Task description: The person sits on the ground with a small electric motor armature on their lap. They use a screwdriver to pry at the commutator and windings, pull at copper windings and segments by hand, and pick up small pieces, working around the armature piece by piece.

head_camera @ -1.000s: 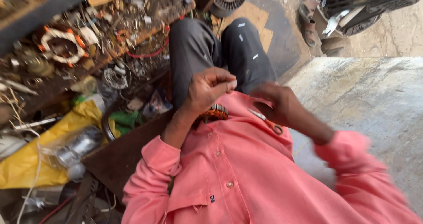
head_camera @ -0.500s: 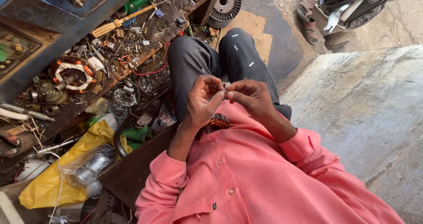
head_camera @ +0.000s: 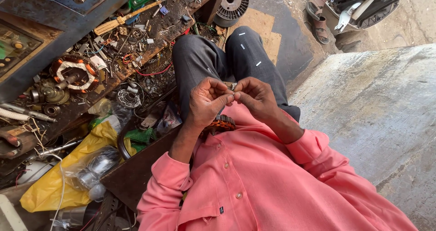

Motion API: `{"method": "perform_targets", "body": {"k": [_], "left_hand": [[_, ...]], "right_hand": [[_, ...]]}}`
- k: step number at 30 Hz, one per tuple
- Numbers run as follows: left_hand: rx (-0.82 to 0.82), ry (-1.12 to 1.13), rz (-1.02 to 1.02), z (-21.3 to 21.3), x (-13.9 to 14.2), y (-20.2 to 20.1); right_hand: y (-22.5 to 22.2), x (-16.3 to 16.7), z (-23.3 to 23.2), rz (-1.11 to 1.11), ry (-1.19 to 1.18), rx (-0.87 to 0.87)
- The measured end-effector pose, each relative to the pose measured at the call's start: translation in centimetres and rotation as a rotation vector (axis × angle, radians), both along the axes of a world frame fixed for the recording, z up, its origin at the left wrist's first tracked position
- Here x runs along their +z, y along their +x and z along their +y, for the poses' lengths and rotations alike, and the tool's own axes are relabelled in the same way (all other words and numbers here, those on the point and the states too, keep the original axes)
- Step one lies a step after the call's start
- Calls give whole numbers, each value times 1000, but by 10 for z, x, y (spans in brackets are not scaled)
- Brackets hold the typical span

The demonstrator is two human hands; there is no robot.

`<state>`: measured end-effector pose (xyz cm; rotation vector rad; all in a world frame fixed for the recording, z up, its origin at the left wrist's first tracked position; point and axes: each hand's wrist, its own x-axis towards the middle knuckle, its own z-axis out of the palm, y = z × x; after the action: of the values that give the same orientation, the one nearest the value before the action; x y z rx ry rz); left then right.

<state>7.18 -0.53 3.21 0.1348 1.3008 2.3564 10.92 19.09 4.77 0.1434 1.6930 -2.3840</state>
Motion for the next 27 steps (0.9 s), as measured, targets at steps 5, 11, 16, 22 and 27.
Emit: {"method": "perform_targets", "body": {"k": [5, 11, 16, 22, 27], "left_hand": [[113, -138, 85, 6, -4, 1], [121, -237, 72, 5, -6, 0], [113, -235, 53, 4, -9, 0], [99, -193, 93, 1, 0, -4], [220, -462, 278, 5, 7, -9]], "right_hand": [[3, 6, -23, 155, 411, -216], [5, 18, -31, 260, 392, -197], [5, 20, -29, 234, 492, -161], [5, 20, -29, 177, 434, -108], [6, 25, -42, 111, 135, -95]]}}
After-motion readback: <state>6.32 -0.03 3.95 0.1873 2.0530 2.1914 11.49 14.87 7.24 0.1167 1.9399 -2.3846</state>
